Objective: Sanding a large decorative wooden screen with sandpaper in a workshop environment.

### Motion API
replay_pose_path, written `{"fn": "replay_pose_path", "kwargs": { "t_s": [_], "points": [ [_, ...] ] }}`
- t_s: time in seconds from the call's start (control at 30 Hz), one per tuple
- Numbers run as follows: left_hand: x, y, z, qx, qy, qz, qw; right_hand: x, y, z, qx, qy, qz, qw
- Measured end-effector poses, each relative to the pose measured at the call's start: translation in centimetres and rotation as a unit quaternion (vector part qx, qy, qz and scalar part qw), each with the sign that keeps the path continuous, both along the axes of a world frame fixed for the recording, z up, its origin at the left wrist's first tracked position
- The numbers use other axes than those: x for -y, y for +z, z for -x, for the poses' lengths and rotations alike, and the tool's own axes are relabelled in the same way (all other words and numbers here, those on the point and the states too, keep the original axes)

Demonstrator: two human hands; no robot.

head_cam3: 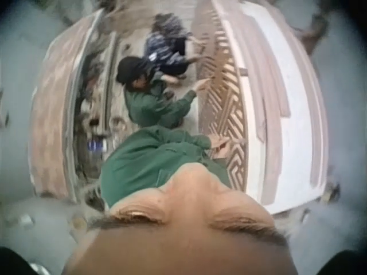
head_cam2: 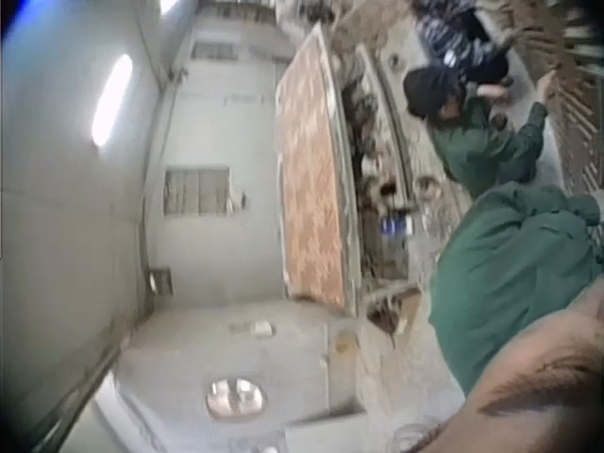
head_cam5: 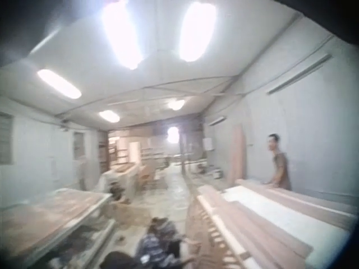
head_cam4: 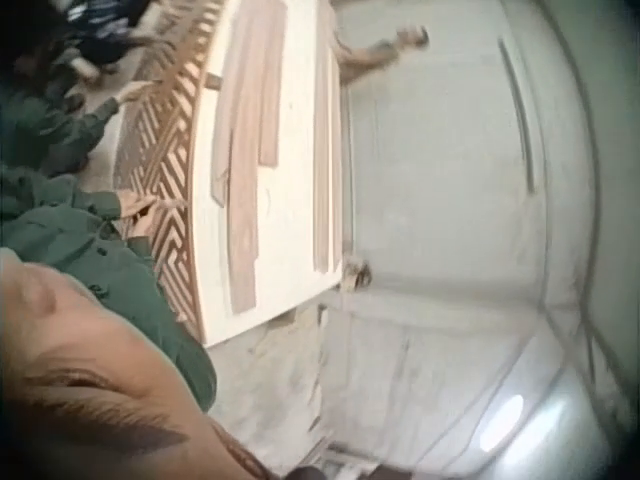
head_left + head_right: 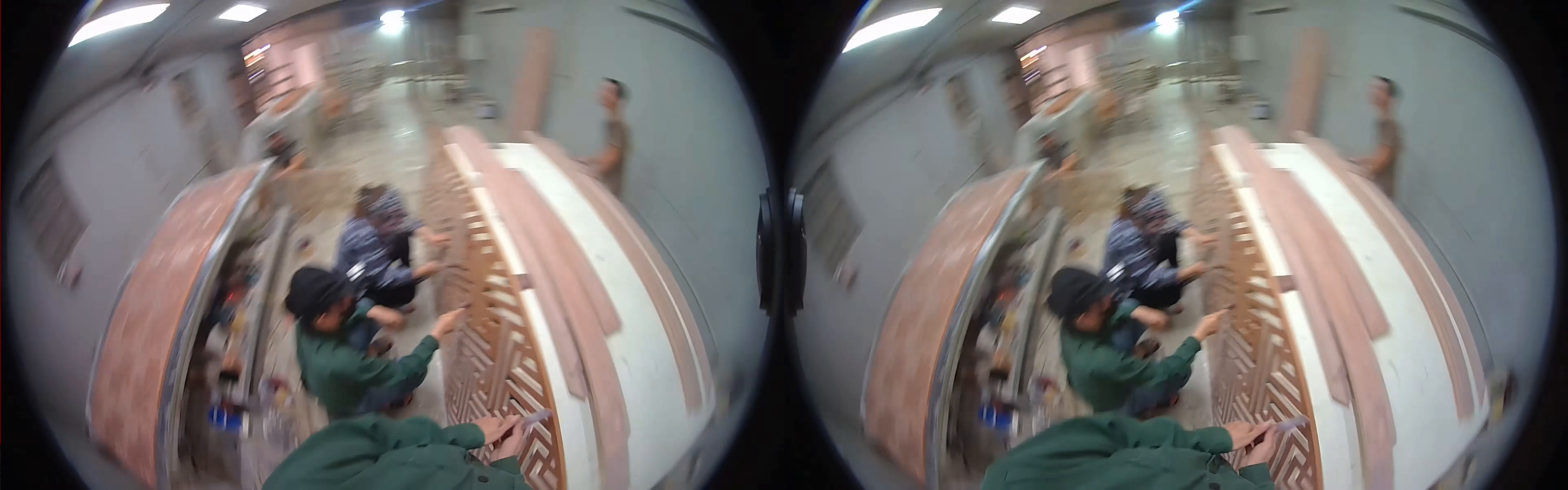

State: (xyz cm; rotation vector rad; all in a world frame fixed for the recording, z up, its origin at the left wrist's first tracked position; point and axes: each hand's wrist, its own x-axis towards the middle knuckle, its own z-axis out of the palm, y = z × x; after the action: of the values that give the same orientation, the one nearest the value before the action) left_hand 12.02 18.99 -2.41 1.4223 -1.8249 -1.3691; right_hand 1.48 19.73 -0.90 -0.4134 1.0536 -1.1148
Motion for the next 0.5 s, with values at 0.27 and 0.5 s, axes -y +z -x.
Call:
{"fn": "replay_pose_path", "kwargs": {
  "t_s": [0.27, 0.5],
  "points": [
    [-0.9, -0.9, -9.1, 0.121, 0.046, -0.081, 0.988, 0.0, -6.8, 0.8, -0.015, -0.157, -0.032, 0.987],
    [-0.6, -5.1, -19.8, 0.155, 0.005, 0.016, 0.988, -4.3, -9.3, -2.7, -0.064, -0.233, -0.077, 0.967]
  ]
}}
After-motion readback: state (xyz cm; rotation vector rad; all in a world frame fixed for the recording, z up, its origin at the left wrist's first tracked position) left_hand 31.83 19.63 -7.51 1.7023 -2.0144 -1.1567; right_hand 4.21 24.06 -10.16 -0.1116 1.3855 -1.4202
